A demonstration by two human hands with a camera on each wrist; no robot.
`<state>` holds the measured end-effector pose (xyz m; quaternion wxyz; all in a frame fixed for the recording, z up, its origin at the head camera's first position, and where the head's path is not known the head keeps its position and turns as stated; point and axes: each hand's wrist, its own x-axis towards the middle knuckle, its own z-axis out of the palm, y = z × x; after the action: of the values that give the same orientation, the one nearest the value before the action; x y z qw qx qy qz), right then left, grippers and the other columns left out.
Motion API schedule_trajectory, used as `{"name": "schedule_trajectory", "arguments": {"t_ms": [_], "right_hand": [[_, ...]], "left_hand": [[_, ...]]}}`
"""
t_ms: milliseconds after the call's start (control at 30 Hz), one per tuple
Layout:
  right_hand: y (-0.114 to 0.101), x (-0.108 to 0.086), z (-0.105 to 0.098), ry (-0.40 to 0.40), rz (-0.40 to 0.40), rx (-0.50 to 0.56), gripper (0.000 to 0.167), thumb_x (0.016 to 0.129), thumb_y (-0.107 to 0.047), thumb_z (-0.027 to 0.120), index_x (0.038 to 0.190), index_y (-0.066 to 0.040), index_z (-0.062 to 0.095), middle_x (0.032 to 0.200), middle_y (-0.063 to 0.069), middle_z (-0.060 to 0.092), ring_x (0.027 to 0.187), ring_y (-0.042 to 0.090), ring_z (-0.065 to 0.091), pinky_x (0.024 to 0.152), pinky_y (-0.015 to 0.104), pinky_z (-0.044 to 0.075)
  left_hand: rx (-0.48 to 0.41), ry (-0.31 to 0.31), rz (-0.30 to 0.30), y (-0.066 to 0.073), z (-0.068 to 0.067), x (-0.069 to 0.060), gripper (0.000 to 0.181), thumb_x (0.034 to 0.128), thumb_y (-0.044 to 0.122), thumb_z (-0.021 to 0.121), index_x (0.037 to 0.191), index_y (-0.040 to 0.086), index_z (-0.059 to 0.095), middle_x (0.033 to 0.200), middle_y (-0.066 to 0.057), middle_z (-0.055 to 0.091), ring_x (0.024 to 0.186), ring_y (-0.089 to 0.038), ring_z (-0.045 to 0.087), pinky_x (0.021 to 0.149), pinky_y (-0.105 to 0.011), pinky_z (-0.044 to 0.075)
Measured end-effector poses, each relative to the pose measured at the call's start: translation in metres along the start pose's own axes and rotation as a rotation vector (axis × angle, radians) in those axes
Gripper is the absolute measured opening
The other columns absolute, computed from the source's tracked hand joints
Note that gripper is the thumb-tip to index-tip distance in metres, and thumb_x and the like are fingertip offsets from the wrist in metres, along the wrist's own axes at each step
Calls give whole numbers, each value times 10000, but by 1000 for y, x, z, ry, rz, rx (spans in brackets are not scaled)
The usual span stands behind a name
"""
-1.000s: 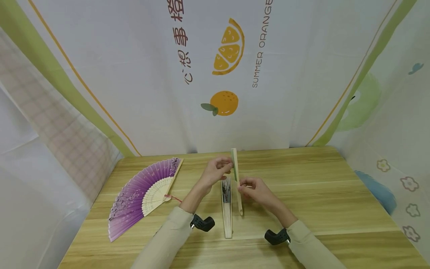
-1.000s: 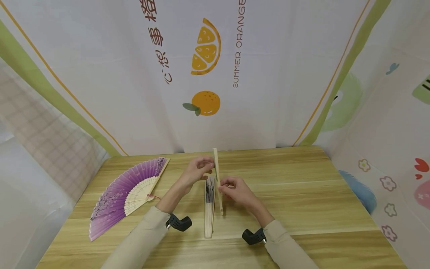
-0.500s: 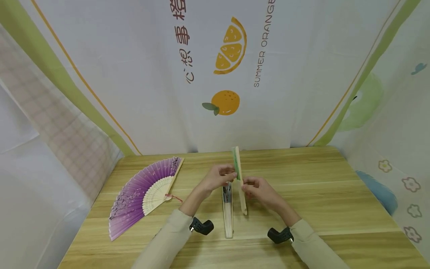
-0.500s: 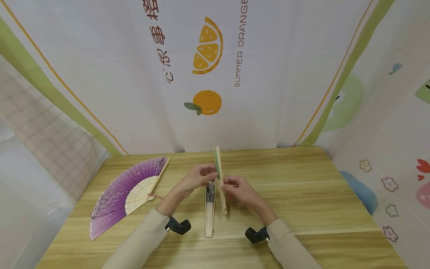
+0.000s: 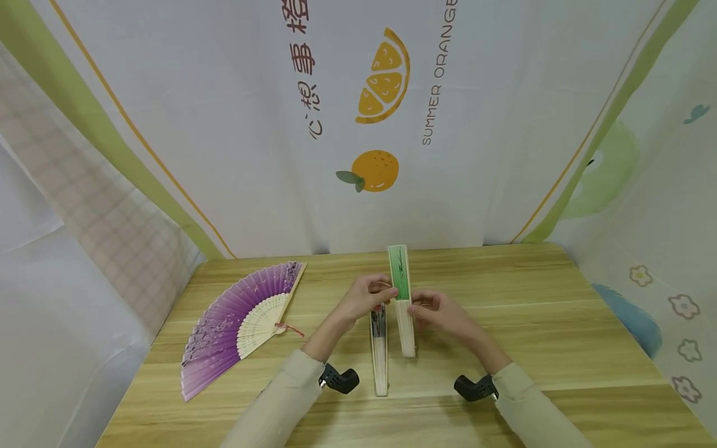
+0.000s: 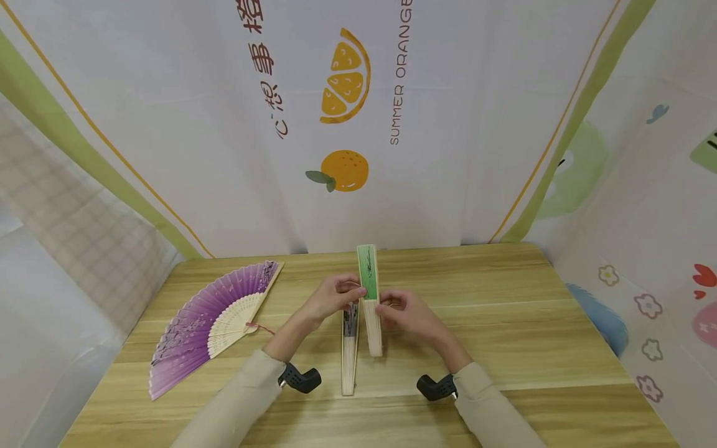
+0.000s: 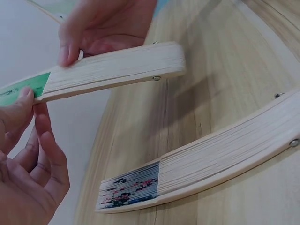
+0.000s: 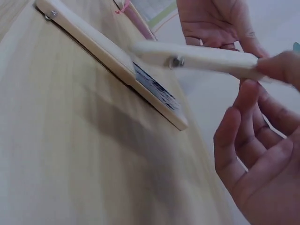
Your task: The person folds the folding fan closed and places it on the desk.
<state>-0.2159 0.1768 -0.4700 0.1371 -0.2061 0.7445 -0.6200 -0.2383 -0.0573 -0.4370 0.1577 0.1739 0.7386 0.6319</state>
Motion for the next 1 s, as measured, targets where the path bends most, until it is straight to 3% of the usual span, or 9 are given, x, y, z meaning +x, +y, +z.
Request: {"name": "schedule_trajectory", "arguments": {"t_ms": [100, 167, 333, 433, 567, 700, 833, 1000], "right_hand": [[-3, -1, -4, 56, -3, -36, 247, 998, -171, 688, 1130, 33, 647, 1002, 155, 671, 829, 281, 635, 722, 416, 558], [-5, -2, -7, 77, -11, -38, 233, 990, -163, 699, 1109, 34, 659, 993, 200, 668, 806, 304, 632, 710, 440, 558], [-8, -5, -10, 99, -45, -58, 194, 1002, -143, 680, 1071, 38, 671, 958, 200, 657, 763, 249, 618, 700, 458, 552], [-7, -6, -11, 98, -64, -94, 169, 1004, -131, 675, 1048, 32, 678, 938, 189, 661, 751, 266, 624, 686, 455, 555], [-5, -8, -13, 88, -62, -137, 141, 998, -115, 680, 1013, 26, 687, 929, 240, 664, 773, 403, 641, 672, 449, 561], [-4, -11, -14, 74, -54, -151, 142, 993, -111, 686, 1002, 31, 688, 923, 247, 665, 804, 454, 646, 685, 450, 572], [-1, -14, -15, 60, -52, -148, 142, 991, -104, 687, 983, 38, 689, 916, 246, 666, 808, 409, 647, 695, 443, 576], [4, -19, -15, 64, -2, -149, 147, 986, -122, 695, 979, 25, 702, 891, 210, 677, 766, 289, 637, 650, 352, 554]], "left_hand": [[14, 16, 21, 0, 2, 1, 212, 1012, 109, 657, 1170, -31, 660, 949, -276, 657, 767, -309, 582, 674, -424, 506], [48, 22, 49, -1, 4, 1, 194, 1008, 103, 660, 1149, -31, 667, 928, -229, 683, 731, -315, 572, 634, -401, 488], [122, 24, 123, -1, 10, 1, 170, 998, 86, 670, 1112, -39, 677, 939, -135, 733, 832, -407, 628, 644, -369, 490], [121, 24, 143, -2, 14, 1, 159, 988, 69, 679, 1091, -52, 678, 954, -159, 734, 907, -436, 653, 719, -446, 536], [106, 25, 141, -4, 19, 2, 149, 974, 56, 697, 1059, -66, 691, 931, -176, 735, 885, -406, 682, 774, -577, 532], [106, 46, 112, -5, 23, 0, 150, 966, 66, 711, 1041, -64, 700, 946, -177, 734, 873, -407, 685, 781, -585, 532], [108, 61, 79, -8, 28, -2, 172, 958, 88, 729, 1039, -62, 705, 957, -171, 734, 903, -430, 686, 786, -559, 546], [107, 67, 62, -13, 34, -4, 157, 948, 103, 745, 998, -42, 711, 889, -127, 737, 908, -413, 697, 779, -537, 555]]}}
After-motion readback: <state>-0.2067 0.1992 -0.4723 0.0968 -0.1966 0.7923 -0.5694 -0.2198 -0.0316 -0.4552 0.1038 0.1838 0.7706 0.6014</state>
